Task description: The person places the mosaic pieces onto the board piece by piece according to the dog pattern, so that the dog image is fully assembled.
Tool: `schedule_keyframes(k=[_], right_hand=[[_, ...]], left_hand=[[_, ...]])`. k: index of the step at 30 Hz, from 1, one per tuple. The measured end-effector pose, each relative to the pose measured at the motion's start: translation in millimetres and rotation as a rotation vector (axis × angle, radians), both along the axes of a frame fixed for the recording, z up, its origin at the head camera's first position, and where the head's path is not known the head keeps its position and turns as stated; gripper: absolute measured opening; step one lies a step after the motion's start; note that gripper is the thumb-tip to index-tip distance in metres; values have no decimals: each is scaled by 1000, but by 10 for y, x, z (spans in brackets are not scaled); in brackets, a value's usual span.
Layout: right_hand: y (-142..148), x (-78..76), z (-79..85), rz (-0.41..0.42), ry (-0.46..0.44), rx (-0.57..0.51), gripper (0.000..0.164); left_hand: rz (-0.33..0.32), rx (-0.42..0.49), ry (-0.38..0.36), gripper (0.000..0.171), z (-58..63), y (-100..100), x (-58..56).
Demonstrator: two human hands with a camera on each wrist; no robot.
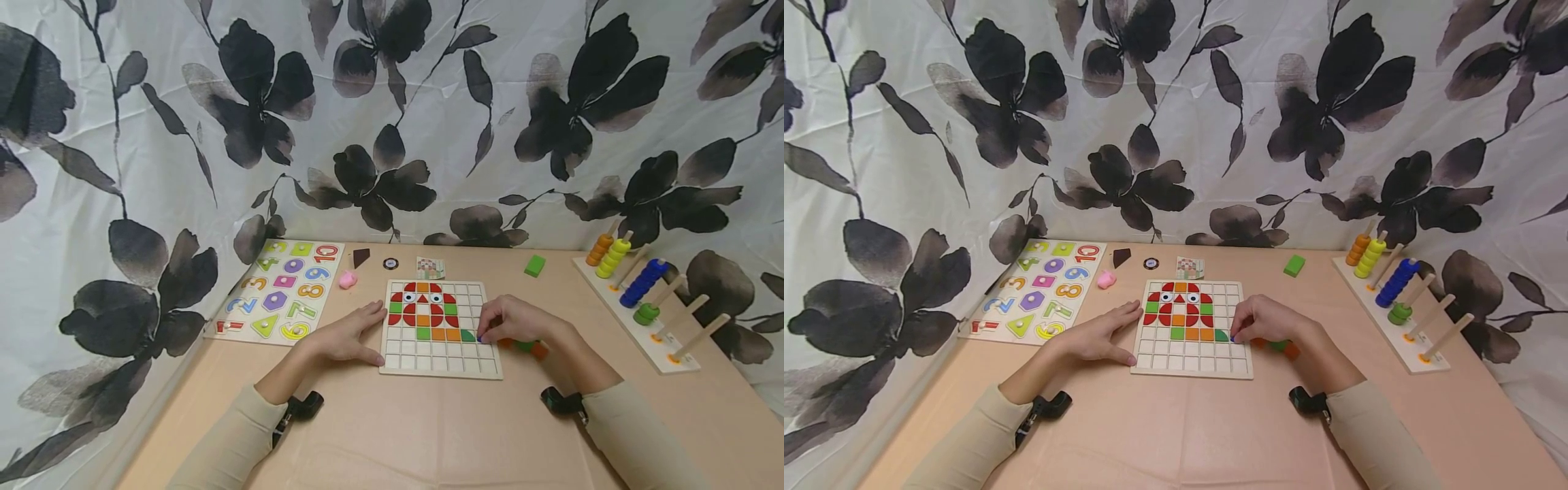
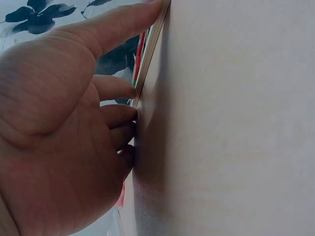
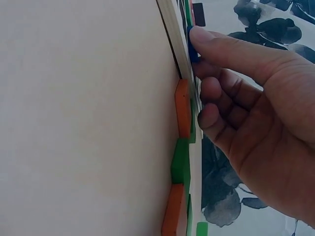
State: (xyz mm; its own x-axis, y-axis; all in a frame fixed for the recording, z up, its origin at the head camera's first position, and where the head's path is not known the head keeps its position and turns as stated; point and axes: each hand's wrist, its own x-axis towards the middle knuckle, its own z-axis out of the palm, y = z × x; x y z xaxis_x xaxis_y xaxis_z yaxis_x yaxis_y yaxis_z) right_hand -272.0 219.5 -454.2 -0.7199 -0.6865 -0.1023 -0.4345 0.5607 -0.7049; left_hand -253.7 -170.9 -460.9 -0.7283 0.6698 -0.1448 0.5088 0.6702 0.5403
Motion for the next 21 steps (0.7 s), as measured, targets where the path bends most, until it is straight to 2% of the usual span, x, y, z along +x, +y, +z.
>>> schedule_keyframes(k=[13, 21], right_hand=[[-6, 37, 16, -17, 24, 34, 9], [2, 31, 17, -14, 17, 7, 12]], left_hand=[[5, -2, -3, 101, 4, 3, 2], [9, 1, -3, 101, -3, 4, 3]])
